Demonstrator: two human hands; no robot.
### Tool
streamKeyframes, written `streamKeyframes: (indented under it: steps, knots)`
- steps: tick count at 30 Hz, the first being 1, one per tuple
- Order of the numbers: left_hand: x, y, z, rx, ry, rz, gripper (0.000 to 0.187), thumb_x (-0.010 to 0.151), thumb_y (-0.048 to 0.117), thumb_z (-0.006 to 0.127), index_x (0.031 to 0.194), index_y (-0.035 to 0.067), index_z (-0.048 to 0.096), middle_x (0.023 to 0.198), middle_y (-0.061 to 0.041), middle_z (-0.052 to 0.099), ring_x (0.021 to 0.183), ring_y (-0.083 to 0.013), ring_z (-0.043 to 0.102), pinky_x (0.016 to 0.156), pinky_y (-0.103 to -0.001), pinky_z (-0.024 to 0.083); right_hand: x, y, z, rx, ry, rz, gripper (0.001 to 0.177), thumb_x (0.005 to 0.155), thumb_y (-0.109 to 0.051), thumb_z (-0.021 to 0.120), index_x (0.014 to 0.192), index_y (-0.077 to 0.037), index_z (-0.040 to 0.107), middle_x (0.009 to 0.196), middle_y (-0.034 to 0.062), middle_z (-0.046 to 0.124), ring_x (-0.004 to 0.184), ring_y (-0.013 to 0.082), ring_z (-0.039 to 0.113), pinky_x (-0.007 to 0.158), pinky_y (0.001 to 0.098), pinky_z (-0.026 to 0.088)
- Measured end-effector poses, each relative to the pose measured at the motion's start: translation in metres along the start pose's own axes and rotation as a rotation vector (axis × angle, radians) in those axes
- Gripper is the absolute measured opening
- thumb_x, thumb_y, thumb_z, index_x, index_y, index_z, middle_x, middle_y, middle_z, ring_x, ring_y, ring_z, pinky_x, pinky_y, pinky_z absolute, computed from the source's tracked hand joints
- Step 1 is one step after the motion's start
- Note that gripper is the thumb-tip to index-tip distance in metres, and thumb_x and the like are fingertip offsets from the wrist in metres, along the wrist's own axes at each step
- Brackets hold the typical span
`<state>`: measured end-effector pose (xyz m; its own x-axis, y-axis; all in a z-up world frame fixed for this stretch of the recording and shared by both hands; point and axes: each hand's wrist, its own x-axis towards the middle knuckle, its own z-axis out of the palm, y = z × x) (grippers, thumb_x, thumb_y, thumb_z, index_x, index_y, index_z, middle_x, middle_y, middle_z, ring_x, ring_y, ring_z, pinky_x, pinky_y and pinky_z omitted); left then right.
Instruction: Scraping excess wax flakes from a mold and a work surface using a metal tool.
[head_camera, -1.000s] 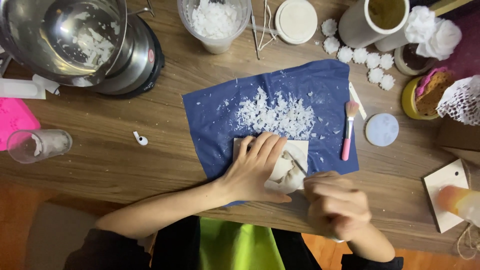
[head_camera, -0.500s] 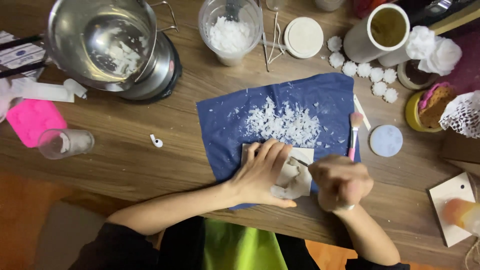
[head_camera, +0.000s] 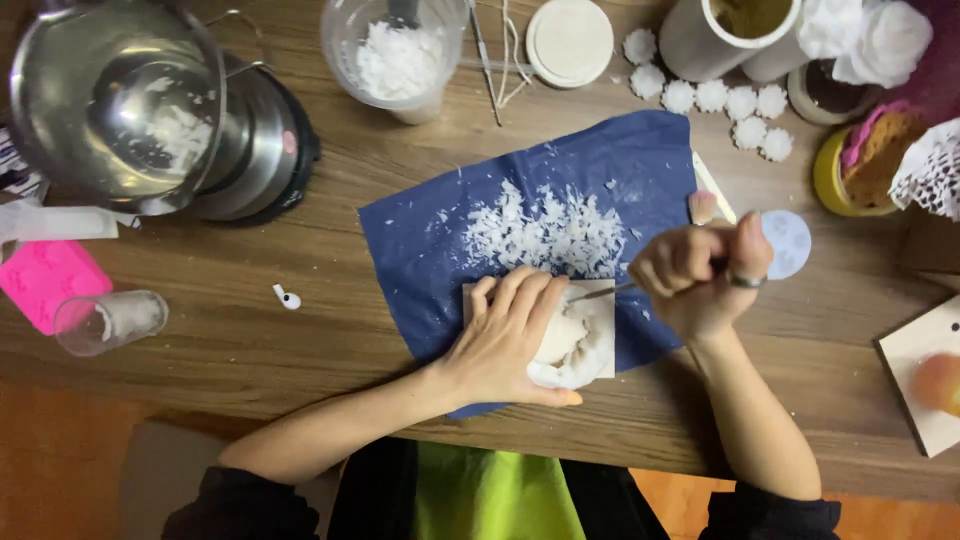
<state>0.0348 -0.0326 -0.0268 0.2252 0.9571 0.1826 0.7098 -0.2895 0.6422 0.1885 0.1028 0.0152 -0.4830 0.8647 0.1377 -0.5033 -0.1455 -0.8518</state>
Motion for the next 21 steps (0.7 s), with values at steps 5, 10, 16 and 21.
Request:
streamKeyframes:
  steps: [5, 10, 16, 21]
  knots:
    - [-0.002, -0.001, 0.003, 0.012, 0.002, 0.020, 0.114, 0.055, 0.072, 0.065, 0.135, -0.003, 0.035, 0.121, -0.019, 0.043, 0.127, -0.0329, 0.030, 0.093, -0.051, 0.016, 0.012, -0.006, 0.004, -0.013, -0.029, 0.027, 0.056, 0.093, -0.056, 0.024, 0.049, -0.022, 0.016, 0.044, -0.0063, 0.005, 0.034, 0.0086, 0.002, 0.030, 0.0201, 0.006]
    - [0.004, 0.005, -0.011, 0.180, -0.046, 0.006, 0.111, 0.056, 0.081, 0.059, 0.130, 0.000, 0.041, 0.129, -0.012, 0.047, 0.124, -0.0276, 0.040, 0.093, -0.044, 0.027, 0.023, -0.023, 0.016, 0.003, -0.011, 0.199, 0.056, 0.086, -0.059, 0.035, 0.049, -0.022, 0.014, 0.045, -0.0069, 0.006, 0.038, 0.0079, 0.004, 0.036, 0.0273, 0.003]
    - [0.007, 0.003, -0.022, 0.305, 0.042, 0.092, 0.106, 0.062, 0.084, 0.043, 0.126, -0.001, 0.047, 0.125, -0.009, 0.052, 0.122, -0.0230, 0.045, 0.096, -0.039, 0.024, 0.031, -0.024, 0.023, -0.028, -0.039, 0.189, 0.055, 0.087, -0.059, 0.037, 0.049, -0.025, 0.016, 0.045, -0.0097, 0.008, 0.039, 0.0058, 0.004, 0.034, 0.0257, 0.004]
    - [0.006, 0.003, -0.021, 0.350, 0.070, 0.121, 0.106, 0.063, 0.086, 0.040, 0.125, 0.000, 0.049, 0.123, -0.008, 0.053, 0.122, -0.0203, 0.046, 0.097, -0.038, 0.022, 0.031, -0.016, 0.006, 1.140, 0.238, 0.135, 0.050, 0.093, -0.031, 0.029, 0.051, -0.007, 0.018, 0.045, 0.0019, 0.011, 0.040, 0.0132, 0.007, 0.036, 0.0320, 0.003]
